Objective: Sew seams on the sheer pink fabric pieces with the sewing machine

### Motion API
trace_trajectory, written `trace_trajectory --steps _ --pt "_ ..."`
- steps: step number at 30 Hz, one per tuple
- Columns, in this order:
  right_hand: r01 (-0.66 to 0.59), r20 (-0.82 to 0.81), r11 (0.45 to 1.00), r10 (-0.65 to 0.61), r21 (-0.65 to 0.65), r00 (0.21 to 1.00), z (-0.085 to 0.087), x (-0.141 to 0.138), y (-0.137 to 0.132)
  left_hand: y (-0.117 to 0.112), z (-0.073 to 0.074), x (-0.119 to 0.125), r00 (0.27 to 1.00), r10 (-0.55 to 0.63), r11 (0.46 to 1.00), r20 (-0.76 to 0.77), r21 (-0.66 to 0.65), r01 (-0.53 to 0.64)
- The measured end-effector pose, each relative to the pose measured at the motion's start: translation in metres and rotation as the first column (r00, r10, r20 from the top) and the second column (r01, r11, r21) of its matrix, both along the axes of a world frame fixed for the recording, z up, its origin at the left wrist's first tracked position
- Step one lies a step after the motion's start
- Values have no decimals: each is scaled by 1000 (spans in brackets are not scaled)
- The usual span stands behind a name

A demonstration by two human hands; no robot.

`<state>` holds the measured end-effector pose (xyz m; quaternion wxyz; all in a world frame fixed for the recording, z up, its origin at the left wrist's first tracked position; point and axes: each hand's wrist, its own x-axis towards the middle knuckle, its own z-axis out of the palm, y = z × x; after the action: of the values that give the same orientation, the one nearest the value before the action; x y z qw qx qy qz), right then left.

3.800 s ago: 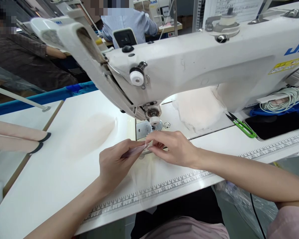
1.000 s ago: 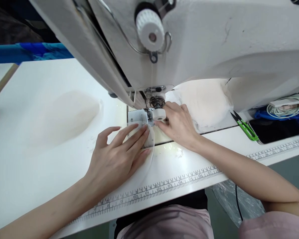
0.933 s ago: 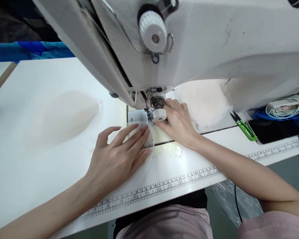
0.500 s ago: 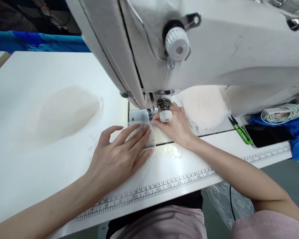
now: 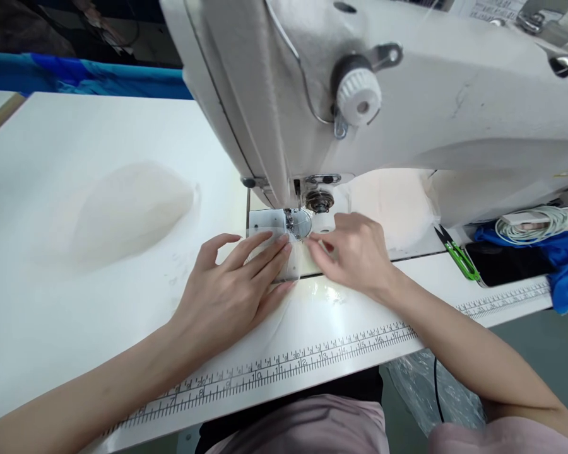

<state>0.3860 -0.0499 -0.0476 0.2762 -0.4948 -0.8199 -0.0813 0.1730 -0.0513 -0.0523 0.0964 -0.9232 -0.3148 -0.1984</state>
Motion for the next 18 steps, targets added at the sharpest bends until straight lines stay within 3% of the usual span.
trace_trajectory --steps 3,8,18 --pt "-192 34 977 190 89 981 -1 -6 -9 1 0 1 1000 -6 1000 1 6 6" --pt "-133 256 984 100 115 961 -2 -11 -9 3 0 1 1000 0 1000 -7 13 0" --pt "-92 332 987 42 135 942 -7 -6 -7 9 -1 1 1000 13 1000 -21 -10 -13"
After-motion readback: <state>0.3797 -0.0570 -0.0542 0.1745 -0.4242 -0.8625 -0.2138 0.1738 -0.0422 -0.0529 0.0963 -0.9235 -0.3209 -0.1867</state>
